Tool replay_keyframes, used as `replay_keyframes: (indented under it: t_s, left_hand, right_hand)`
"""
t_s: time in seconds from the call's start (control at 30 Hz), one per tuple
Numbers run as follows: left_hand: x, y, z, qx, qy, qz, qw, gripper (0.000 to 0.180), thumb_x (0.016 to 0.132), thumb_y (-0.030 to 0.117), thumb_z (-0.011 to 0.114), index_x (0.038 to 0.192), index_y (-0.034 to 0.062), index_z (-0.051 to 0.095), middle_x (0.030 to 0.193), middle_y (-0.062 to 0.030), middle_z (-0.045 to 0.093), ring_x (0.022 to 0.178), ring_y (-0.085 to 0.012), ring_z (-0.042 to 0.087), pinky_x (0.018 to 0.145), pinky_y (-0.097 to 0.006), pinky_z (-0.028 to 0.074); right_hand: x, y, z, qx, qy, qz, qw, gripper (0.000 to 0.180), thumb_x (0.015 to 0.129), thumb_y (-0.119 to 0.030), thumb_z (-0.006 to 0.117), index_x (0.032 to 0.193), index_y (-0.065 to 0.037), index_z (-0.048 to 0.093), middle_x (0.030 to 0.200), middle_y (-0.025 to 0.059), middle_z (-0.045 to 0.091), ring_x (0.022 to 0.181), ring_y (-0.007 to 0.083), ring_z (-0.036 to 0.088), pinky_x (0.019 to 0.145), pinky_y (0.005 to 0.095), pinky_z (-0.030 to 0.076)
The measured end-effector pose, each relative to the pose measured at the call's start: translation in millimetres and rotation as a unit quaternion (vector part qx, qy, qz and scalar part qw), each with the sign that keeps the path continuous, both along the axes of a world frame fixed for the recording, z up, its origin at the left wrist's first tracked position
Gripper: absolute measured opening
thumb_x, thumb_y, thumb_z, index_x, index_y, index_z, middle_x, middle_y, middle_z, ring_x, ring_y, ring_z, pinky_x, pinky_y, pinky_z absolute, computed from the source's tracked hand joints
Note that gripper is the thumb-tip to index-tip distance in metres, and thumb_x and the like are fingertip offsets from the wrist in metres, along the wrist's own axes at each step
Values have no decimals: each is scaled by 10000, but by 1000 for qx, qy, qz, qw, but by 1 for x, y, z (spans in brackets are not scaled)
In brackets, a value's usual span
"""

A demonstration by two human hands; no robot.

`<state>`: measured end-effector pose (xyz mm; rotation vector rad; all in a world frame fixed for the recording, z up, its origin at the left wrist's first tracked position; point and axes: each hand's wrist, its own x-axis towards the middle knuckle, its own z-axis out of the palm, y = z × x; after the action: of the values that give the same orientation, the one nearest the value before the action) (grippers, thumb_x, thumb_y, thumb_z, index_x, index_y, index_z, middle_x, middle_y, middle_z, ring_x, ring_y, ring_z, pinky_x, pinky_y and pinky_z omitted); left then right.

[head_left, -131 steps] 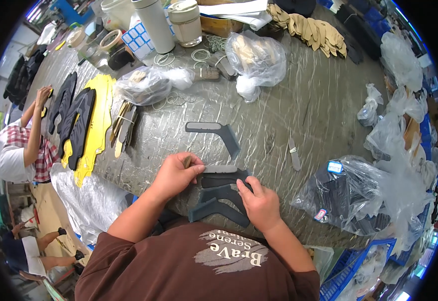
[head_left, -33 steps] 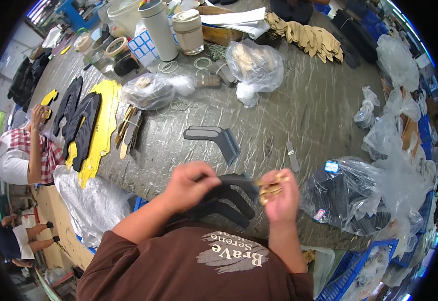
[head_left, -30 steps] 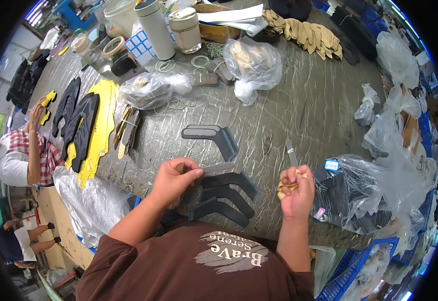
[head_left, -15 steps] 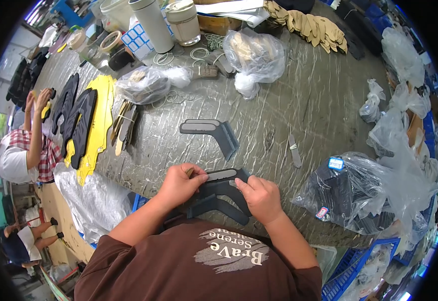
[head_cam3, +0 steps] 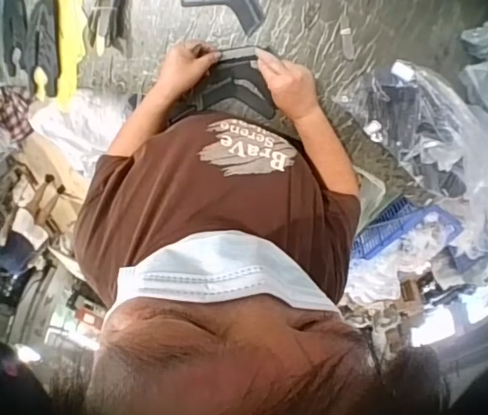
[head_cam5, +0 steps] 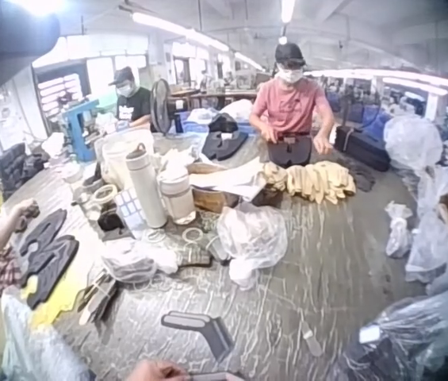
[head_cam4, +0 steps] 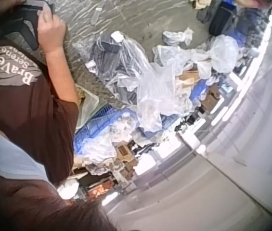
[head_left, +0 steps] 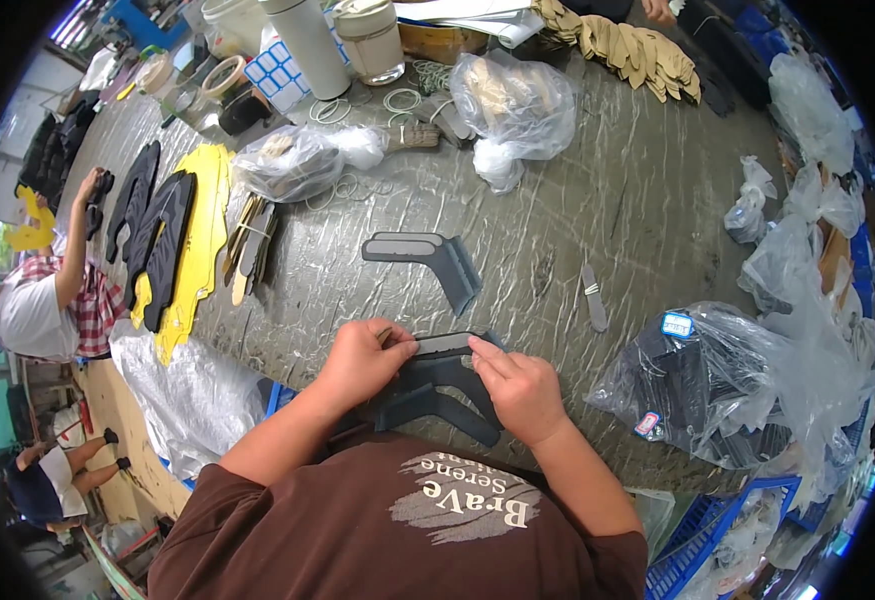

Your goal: Sorting and bagging various black shoe components in a manufacturing facility.

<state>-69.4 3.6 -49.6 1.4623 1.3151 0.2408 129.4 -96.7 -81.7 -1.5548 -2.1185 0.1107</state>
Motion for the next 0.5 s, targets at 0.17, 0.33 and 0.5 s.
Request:
replay_keyframes:
  t_s: [0.17, 0.33, 0.5]
  left_hand:
    - [-3, 1, -11, 91, 18, -36, 995, 151, 761, 129, 661, 808, -14, 656, 651, -127, 634, 575, -174, 614, 539, -310, 473]
    - [2, 3, -7, 194, 73, -93, 974, 111, 730, 110, 670, 763, 5, 658, 681, -149, 629, 615, -227, 617, 573, -325, 476]
    - [5, 7, -3, 246, 93, -134, 955, 82, 736, 80, 663, 775, 15, 631, 747, -154, 617, 687, -257, 616, 638, -313, 473]
  right_hand:
    - [-2, 1, 0, -7, 8, -8, 1000, 135, 704, -66, 590, 825, -43, 645, 1065, 16, 629, 579, 146, 551, 512, 284, 453]
    - [-3, 4, 4, -8, 22, -19, 1000, 53, 741, -72, 614, 780, -38, 615, 995, 28, 654, 589, 164, 589, 517, 291, 473]
    - [4, 3, -5, 16, 101, -19, 995, 201, 702, -76, 645, 898, -28, 643, 1076, 52, 624, 660, 212, 608, 547, 302, 482]
